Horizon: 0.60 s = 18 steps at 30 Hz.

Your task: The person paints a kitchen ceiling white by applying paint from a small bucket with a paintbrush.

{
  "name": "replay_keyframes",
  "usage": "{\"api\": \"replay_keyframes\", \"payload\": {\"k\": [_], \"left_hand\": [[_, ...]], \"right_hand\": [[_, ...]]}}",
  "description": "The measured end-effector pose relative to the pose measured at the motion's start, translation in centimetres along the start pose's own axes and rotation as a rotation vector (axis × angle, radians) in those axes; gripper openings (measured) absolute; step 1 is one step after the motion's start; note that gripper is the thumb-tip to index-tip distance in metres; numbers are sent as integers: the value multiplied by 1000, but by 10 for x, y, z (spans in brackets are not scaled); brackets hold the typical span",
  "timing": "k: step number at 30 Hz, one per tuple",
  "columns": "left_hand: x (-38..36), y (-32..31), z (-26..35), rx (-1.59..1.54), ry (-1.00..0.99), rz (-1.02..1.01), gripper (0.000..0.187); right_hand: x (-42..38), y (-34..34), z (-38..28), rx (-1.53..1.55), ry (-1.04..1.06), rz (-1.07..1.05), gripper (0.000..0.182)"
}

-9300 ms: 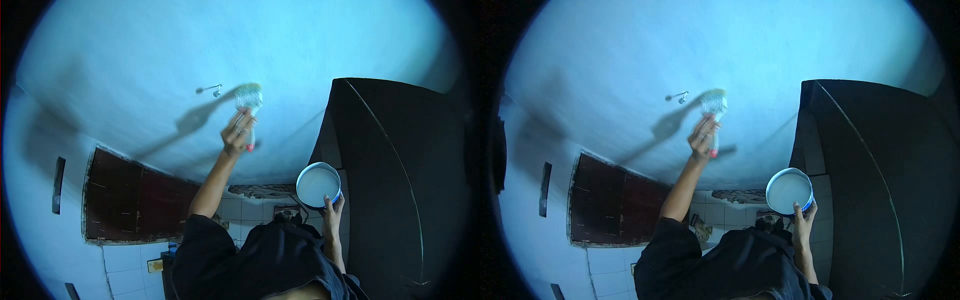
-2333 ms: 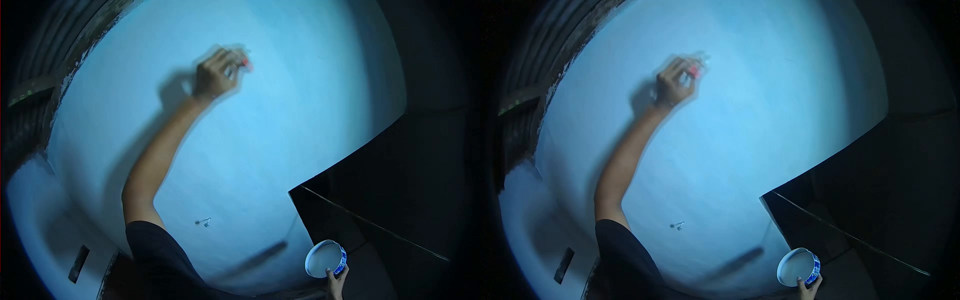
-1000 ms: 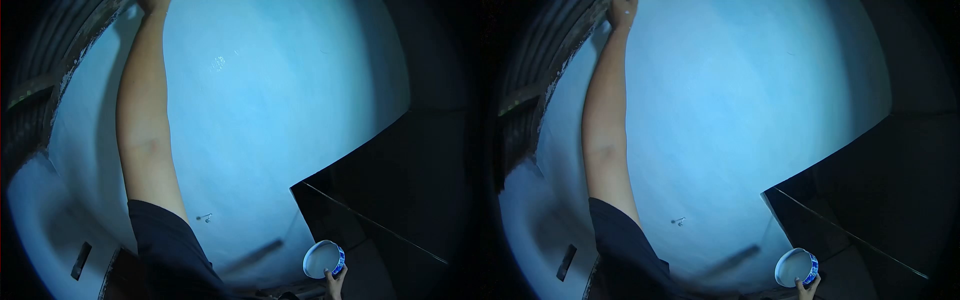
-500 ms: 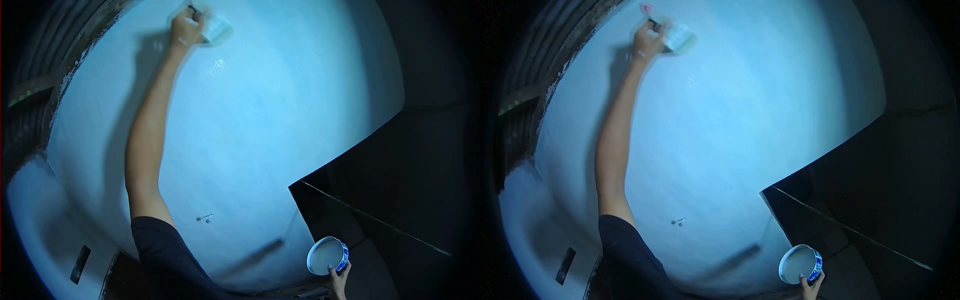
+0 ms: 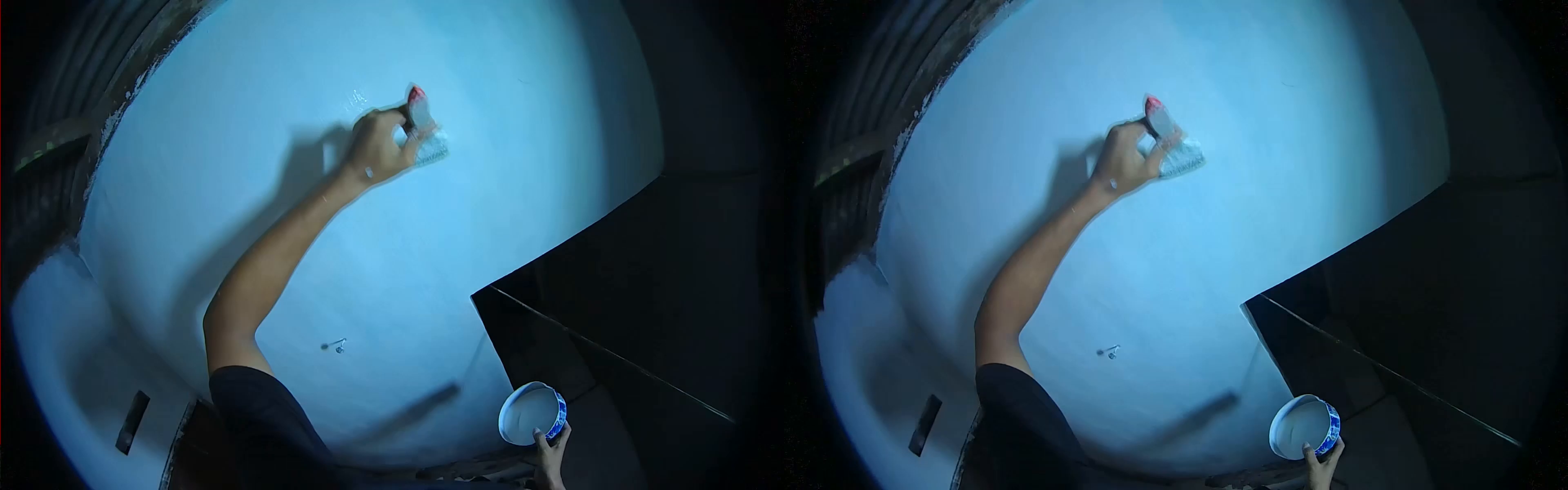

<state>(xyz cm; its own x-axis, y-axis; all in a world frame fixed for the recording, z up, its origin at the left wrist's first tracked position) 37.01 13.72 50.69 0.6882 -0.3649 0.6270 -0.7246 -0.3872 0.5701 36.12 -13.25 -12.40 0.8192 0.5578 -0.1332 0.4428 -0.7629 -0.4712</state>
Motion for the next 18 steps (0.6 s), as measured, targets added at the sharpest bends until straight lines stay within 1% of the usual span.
{"api": "replay_keyframes", "payload": {"k": [1, 2, 3, 4, 5, 6, 7, 8, 10, 11, 12, 13, 14, 15, 16, 17, 18], "left_hand": [[9, 4, -26, -2, 65, 34, 21], [29, 32, -32, 50, 35, 225, 25], [45, 53, -67, -36, 85, 302, 25], [59, 84, -71, 29, 95, 412, 24], [72, 111, -88, 306, 0, 500, 18], [83, 135, -106, 520, 8, 526, 20], [87, 147, -105, 734, 18, 545, 22], [83, 141, -103, 733, 25, 541, 22], [72, 115, -84, 700, -51, 542, 15], [60, 92, -52, 592, -243, 508, 17], [39, 61, -37, 531, -269, 427, 12], [21, 38, -12, 369, -362, 376, 12], [7, 20, 9, 205, -353, 316, 15], [-2, 7, 24, 49, -251, 227, 15], [-7, -1, 25, 28, -186, 129, 13], [-5, 2, 20, 29, -187, 132, 13], [2, 6, 0, -6, 13, 85, 16]], "right_hand": [[-2, -2, -4, 11, -8, 1, 62], [-1, -3, -7, 24, -13, 4, 61], [-1, -3, -7, 21, -13, 5, 61], [0, -2, -5, 45, -30, 5, 62], [-1, 0, -4, 66, -48, 5, 62], [-1, -1, -4, 62, -49, 4, 62], [-3, -1, -4, 77, -59, 24, 63], [-5, 1, -4, 90, -70, 44, 64], [-6, 3, -5, 98, -84, 54, 64], [-9, 3, -4, 112, -98, 63, 65], [-9, 3, 0, 120, -105, 64, 65], [-7, 5, 3, 88, -93, 68, 65], [-7, 9, 5, 51, -81, 71, 65], [-9, 10, 4, 51, -84, 72, 65], [-9, 11, 3, 71, -80, 61, 65], [-9, 11, 2, 91, -74, 51, 65], [-9, 10, -2, 89, -70, 50, 65]]}}
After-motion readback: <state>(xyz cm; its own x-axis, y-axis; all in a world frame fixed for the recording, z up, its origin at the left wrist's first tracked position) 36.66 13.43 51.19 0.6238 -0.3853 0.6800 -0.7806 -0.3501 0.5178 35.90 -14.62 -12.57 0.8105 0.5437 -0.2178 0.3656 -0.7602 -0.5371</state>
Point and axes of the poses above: each hand's wrist, its own x-axis towards the middle knuckle, its own y-axis out of the back of the hand, z = x × y, the point moved 4 cm from there along x, towards the middle knuckle, and after that the axes turned 1 degree about -y, right-handed, at the moved point
